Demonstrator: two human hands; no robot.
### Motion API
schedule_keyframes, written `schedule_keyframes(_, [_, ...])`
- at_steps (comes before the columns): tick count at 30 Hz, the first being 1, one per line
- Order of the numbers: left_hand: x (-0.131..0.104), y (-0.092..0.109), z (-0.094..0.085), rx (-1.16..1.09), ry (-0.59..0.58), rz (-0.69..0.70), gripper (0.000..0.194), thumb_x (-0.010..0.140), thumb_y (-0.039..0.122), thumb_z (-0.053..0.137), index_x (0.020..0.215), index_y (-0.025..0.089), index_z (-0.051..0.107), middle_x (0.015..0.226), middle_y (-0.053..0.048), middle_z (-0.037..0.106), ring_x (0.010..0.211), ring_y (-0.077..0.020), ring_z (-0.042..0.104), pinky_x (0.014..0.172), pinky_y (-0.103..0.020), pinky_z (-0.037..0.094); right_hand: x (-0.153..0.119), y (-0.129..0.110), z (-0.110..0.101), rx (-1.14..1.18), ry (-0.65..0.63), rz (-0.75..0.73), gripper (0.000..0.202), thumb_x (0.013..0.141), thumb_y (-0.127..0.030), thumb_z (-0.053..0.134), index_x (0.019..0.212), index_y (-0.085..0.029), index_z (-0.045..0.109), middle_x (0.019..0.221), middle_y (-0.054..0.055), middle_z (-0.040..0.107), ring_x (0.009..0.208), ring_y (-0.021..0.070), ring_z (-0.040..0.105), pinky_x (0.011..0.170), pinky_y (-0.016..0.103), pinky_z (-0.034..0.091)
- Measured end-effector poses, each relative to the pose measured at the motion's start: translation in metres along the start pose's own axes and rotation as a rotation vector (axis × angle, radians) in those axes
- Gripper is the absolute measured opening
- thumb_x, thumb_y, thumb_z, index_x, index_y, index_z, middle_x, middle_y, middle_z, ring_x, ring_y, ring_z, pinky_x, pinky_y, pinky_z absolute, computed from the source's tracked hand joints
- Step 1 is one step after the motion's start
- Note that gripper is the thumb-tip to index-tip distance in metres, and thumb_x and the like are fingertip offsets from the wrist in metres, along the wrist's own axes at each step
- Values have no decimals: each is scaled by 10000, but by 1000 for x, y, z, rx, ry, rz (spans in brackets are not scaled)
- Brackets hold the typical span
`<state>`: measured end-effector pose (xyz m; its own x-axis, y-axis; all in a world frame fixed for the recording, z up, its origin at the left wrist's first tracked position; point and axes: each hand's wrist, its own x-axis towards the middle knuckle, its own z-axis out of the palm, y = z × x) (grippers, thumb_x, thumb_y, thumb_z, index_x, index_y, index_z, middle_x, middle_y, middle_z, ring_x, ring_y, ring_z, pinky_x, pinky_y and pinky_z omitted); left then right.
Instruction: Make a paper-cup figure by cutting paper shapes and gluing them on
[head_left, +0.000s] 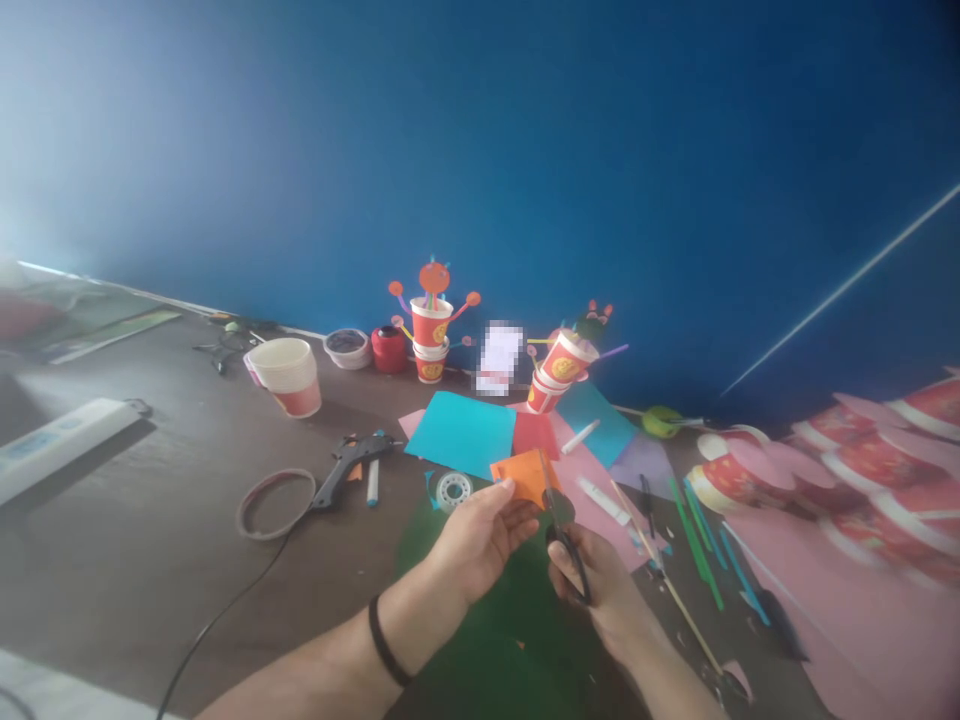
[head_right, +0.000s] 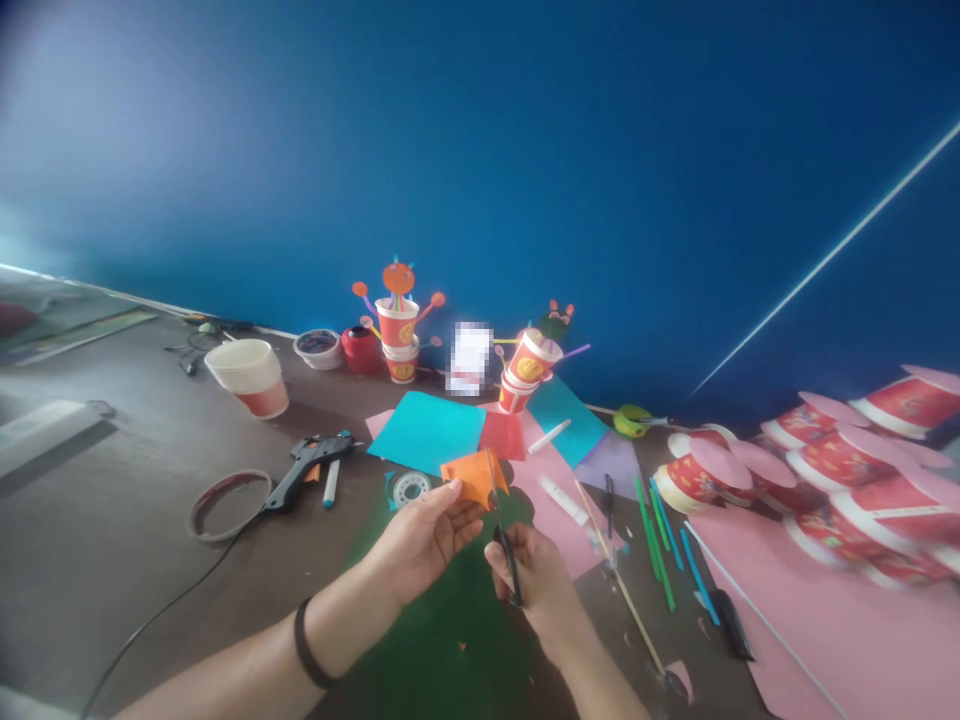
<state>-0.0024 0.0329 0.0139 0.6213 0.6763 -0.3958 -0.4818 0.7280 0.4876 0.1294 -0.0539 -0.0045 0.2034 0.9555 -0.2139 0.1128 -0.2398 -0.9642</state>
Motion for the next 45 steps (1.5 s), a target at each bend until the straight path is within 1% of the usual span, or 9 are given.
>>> schedule_keyframes(6, [4,2,-4,-26,19,-13,148,813,216,608,898,97,628,821,-81,689,752,-156,663,688,-245,524,1,-8,2,-17,9,17,469,709,-645,589,657,-211,419,441,-70,451,407,74,353,435,228,219])
schedule_keyframes(13, [4,4,-7,-37,86,4,107,805,203,614,838,102,628,782,-84,696,726,-158,669,667,-240,521,11,-1,-2,12,-102,10,471,728,-659,557,688,-208,426,461,-70,452,432,77,362,448,228,229])
schedule_keyframes(19, [3,3,-9,-8,86,12,178,809,230,613,916,91,643,858,-99,702,780,-170,670,681,-238,516,15,3,-3,48,-148,31,463,724,-639,581,690,-207,416,460,-77,445,433,73,361,459,226,234])
schedule_keyframes(25, [2,2,-9,-20,75,4,162,804,224,619,908,104,647,914,-110,702,823,-181,669,691,-244,516,14,5,-3,77,-140,32,484,716,-667,562,687,-210,402,460,-72,453,436,75,368,460,225,242])
schedule_keyframes(29, [0,2,-6,-12,76,0,175,798,222,626,924,102,640,956,-126,696,844,-190,669,689,-247,518,13,6,-3,60,-142,45,518,678,-700,569,669,-209,402,456,-67,454,428,75,374,449,219,244])
schedule_keyframes(34, [0,3,-6,-13,98,7,176,798,230,626,923,108,635,914,-123,703,850,-193,669,685,-247,519,15,8,-3,65,-138,68,531,668,-717,560,664,-217,383,439,-74,436,414,76,379,443,215,241])
schedule_keyframes(36, [0,3,-7,0,87,5,188,799,235,625,934,106,640,930,-125,701,853,-192,668,688,-246,518,16,7,-3,70,-144,65,530,665,-717,563,673,-218,386,442,-75,434,416,78,378,442,217,241])
schedule_keyframes(39, [0,4,-8,30,59,3,207,799,244,628,946,99,651,947,-123,699,837,-183,667,690,-246,518,14,4,-5,69,-144,84,504,667,-673,599,658,-218,382,438,-74,433,418,78,379,441,217,245])
schedule_keyframes(45, [1,6,-7,70,47,20,207,789,255,642,920,95,660,885,-105,701,775,-160,658,680,-242,511,11,1,-8,77,-125,129,413,669,-527,652,629,-216,383,429,-79,436,414,76,390,442,211,261])
